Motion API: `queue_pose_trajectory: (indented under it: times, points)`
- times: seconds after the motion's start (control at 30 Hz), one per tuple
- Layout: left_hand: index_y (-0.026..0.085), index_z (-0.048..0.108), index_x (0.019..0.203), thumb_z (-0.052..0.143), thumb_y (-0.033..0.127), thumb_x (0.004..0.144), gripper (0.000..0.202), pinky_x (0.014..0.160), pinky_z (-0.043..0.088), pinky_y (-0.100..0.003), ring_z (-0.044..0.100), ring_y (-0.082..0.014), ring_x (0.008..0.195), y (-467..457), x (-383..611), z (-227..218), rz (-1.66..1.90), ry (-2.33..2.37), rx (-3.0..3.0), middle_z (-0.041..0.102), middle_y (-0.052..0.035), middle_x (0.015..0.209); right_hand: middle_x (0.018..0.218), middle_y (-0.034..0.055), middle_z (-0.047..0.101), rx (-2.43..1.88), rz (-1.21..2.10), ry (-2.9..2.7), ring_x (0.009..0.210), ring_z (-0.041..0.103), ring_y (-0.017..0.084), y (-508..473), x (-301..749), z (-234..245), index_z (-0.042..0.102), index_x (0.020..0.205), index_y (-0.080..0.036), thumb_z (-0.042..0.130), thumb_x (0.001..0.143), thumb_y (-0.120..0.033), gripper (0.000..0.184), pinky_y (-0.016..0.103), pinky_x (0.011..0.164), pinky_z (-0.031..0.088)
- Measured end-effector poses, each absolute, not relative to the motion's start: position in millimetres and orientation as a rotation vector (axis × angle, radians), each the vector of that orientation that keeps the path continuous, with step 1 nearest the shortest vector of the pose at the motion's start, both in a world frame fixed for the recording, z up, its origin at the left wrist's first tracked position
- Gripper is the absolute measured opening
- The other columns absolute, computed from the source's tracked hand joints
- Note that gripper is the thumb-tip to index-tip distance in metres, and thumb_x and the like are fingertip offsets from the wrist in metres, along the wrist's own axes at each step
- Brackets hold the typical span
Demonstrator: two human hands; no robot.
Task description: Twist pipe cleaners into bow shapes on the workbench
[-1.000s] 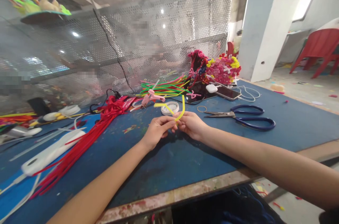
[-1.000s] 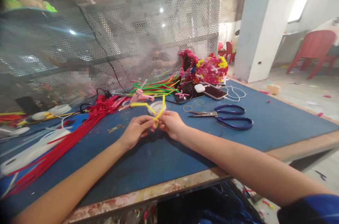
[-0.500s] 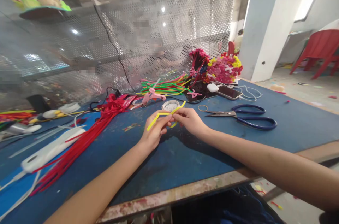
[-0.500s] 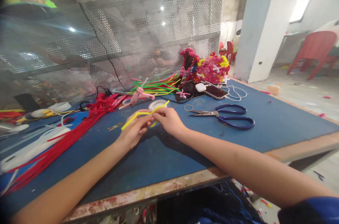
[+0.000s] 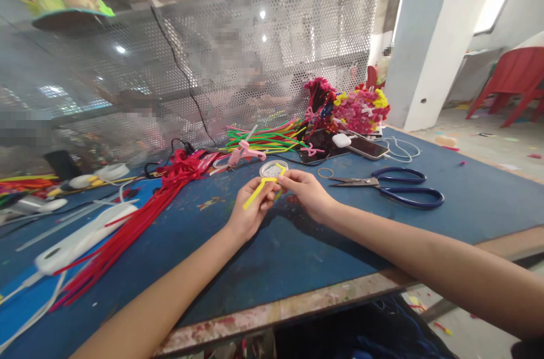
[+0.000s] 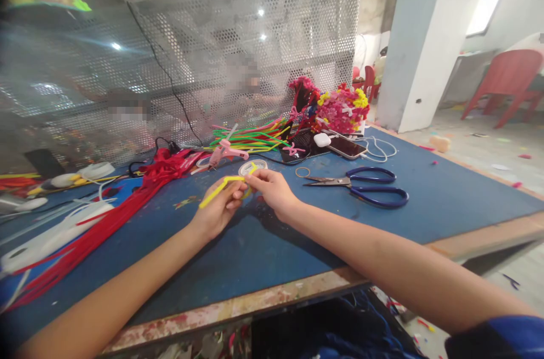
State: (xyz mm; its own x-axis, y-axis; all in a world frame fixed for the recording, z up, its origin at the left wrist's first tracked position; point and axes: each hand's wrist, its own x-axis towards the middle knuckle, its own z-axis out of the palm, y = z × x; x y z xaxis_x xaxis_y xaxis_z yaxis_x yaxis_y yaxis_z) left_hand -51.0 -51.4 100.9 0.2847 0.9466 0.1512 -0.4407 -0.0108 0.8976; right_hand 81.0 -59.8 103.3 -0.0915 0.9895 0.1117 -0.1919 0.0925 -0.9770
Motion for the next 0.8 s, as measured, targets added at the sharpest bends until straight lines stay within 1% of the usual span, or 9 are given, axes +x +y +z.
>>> queue_pose_trajectory:
  times: [0.07, 0.13, 0.17, 0.27, 0.37, 0.47, 0.57, 0.7, 0.8]
  points:
    - [0.012, 0.064, 0.077, 0.074, 0.029, 0.059, 0.027, 0.041, 0.032, -0.01, 0.046, -0.0017, 0.05, -50, -52, 102, 1.121, 0.606, 0.981, 0.059, -0.0004, 0.065, 0.061, -0.004, 0.049, -0.951, 1.201, -1.244, 0.054, 0.04, 0.007, -57, 82, 103, 0.055, 0.068, -0.016, 0.059, 0.07, -0.036, 0.021, 0.019, 0.047, 0.029]
    - [0.012, 0.065, 0.077, 0.075, 0.031, 0.058, 0.029, 0.042, 0.035, -0.01, 0.045, -0.0016, 0.049, -47, -55, 103, 1.06, 0.652, 0.976, 0.057, 0.0008, 0.063, 0.059, -0.0044, 0.048, -0.923, 1.08, -1.358, 0.053, 0.039, 0.007, -56, 83, 103, 0.054, 0.065, -0.016, 0.057, 0.072, -0.033, 0.019, 0.02, 0.048, 0.028]
    - [0.012, 0.064, 0.075, 0.075, 0.029, 0.057, 0.027, 0.042, 0.035, -0.011, 0.045, -0.0014, 0.047, -46, -57, 102, 1.044, 0.684, 0.993, 0.056, 0.0015, 0.06, 0.058, -0.0045, 0.047, -0.908, 1.017, -1.42, 0.053, 0.039, 0.007, -55, 83, 102, 0.053, 0.063, -0.015, 0.056, 0.073, -0.032, 0.019, 0.02, 0.05, 0.029]
    - [0.011, 0.062, 0.068, 0.077, 0.017, 0.052, 0.023, 0.039, 0.032, -0.011, 0.044, -0.0016, 0.045, -44, -61, 102, 1.013, 0.746, 1.051, 0.054, 0.0028, 0.055, 0.057, -0.0046, 0.045, -0.939, 0.847, -1.554, 0.054, 0.04, 0.008, -58, 82, 101, 0.049, 0.06, -0.016, 0.054, 0.076, -0.028, 0.02, 0.021, 0.053, 0.031]
    - [0.013, 0.055, 0.066, 0.076, 0.011, 0.05, 0.026, 0.038, 0.032, -0.012, 0.045, -0.0029, 0.045, -43, -61, 102, 1.029, 0.806, 1.211, 0.053, 0.0048, 0.057, 0.056, -0.005, 0.043, -1.027, 0.671, -1.643, 0.055, 0.039, 0.008, -63, 80, 101, 0.045, 0.06, -0.017, 0.052, 0.078, -0.026, 0.022, 0.02, 0.053, 0.029]
    - [0.016, 0.05, 0.071, 0.068, 0.014, 0.057, 0.024, 0.037, 0.03, -0.012, 0.044, -0.0037, 0.046, -43, -59, 101, 1.109, 0.894, 1.374, 0.05, 0.0072, 0.06, 0.057, -0.0052, 0.04, -1.012, 0.475, -1.771, 0.055, 0.035, 0.008, -66, 78, 101, 0.04, 0.061, -0.017, 0.05, 0.08, -0.021, 0.022, 0.02, 0.054, 0.027]
    - [0.018, 0.05, 0.078, 0.06, 0.017, 0.063, 0.019, 0.035, 0.028, -0.013, 0.046, -0.0059, 0.046, -43, -57, 98, 1.142, 0.978, 1.483, 0.049, 0.0067, 0.059, 0.062, -0.0037, 0.042, -0.944, 0.322, -1.893, 0.058, 0.038, 0.008, -66, 78, 101, 0.039, 0.063, -0.017, 0.044, 0.083, -0.015, 0.021, 0.019, 0.057, 0.029]
    - [0.019, 0.052, 0.093, 0.055, 0.017, 0.065, 0.028, 0.034, 0.028, -0.015, 0.042, -0.0062, 0.039, -43, -58, 96, 1.129, 1.101, 1.646, 0.051, 0.0065, 0.057, 0.068, -0.001, 0.046, -0.912, 0.215, -2.017, 0.064, 0.042, 0.01, -65, 79, 101, 0.042, 0.067, -0.017, 0.041, 0.086, -0.015, 0.02, 0.019, 0.06, 0.031]
    - [0.02, 0.054, 0.098, 0.053, 0.015, 0.066, 0.033, 0.036, 0.029, -0.016, 0.038, -0.0045, 0.036, -43, -59, 95, 1.172, 1.106, 1.735, 0.052, 0.006, 0.059, 0.069, 0.0001, 0.048, -0.933, 0.131, -2.064, 0.064, 0.043, 0.01, -67, 80, 102, 0.045, 0.07, -0.016, 0.041, 0.087, -0.015, 0.018, 0.019, 0.059, 0.032]
